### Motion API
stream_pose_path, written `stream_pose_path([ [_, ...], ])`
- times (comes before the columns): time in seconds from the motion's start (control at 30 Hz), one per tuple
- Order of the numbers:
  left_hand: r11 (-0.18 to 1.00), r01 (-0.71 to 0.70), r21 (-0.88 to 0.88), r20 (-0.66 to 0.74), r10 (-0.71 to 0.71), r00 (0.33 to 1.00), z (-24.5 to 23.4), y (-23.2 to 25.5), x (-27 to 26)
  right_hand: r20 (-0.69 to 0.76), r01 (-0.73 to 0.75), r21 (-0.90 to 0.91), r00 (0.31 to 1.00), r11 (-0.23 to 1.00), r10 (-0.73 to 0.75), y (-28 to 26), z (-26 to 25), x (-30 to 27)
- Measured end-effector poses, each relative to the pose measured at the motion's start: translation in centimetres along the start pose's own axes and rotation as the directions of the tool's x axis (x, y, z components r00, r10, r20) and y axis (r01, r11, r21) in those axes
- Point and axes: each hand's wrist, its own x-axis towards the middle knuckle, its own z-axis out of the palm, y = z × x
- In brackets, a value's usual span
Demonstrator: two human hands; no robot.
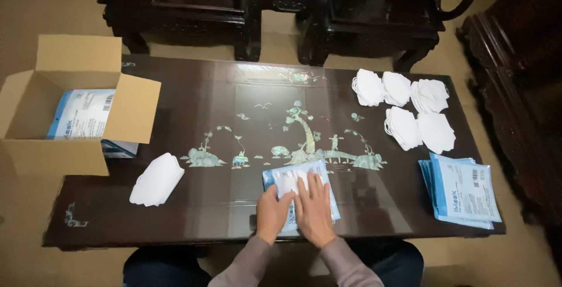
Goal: Packaging individual face masks into blue plastic bags at a table.
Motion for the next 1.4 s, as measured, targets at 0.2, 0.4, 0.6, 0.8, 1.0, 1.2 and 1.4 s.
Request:
stream_pose_path([
  [0.2, 0.637, -0.453, 0.623, 0.013, 0.57, 0.821, 1.2, -4.2, 0.3, -0.026, 0.039, -0.162, 0.999, 0.986, -0.043, -0.3, 0.7, -0.1],
  [0.4, 0.447, -0.531, 0.72, 0.093, 0.696, 0.712, -0.9, -5.4, 1.8, 0.01, -0.007, -0.205, 1.0, 0.979, 0.01, 2.2, 1.0, -0.3],
  [0.6, 0.35, -0.214, 0.912, -0.037, 0.59, 0.807, -6.2, -7.7, 3.7, -0.1, -0.118, -0.316, 0.991, 0.941, 0.091, 13.2, -2.2, -2.4],
  [0.8, 0.381, -0.227, 0.896, -0.061, 0.613, 0.788, -6.9, -6.5, 3.0, -0.065, -0.287, -0.39, 0.957, 0.875, 0.284, 21.8, -6.4, -4.7],
  [1.0, 0.433, -0.248, 0.867, -0.105, 0.643, 0.759, -7.0, -6.5, 2.9, -0.277, -0.113, -0.415, 0.961, 0.903, -0.007, 16.3, -6.9, -3.3],
  [1.2, 0.422, -0.256, 0.87, -0.042, 0.579, 0.814, -7.8, -5.9, 2.4, -0.126, 0.115, -0.147, 0.983, 0.982, -0.134, 5.3, -1.7, 0.8],
  [1.4, 0.604, -0.31, 0.734, -0.287, 0.689, 0.665, -13.0, -6.4, 5.6, -0.056, 0.018, -0.25, 0.998, 0.968, -0.033, 3.0, -0.1, 1.6],
])
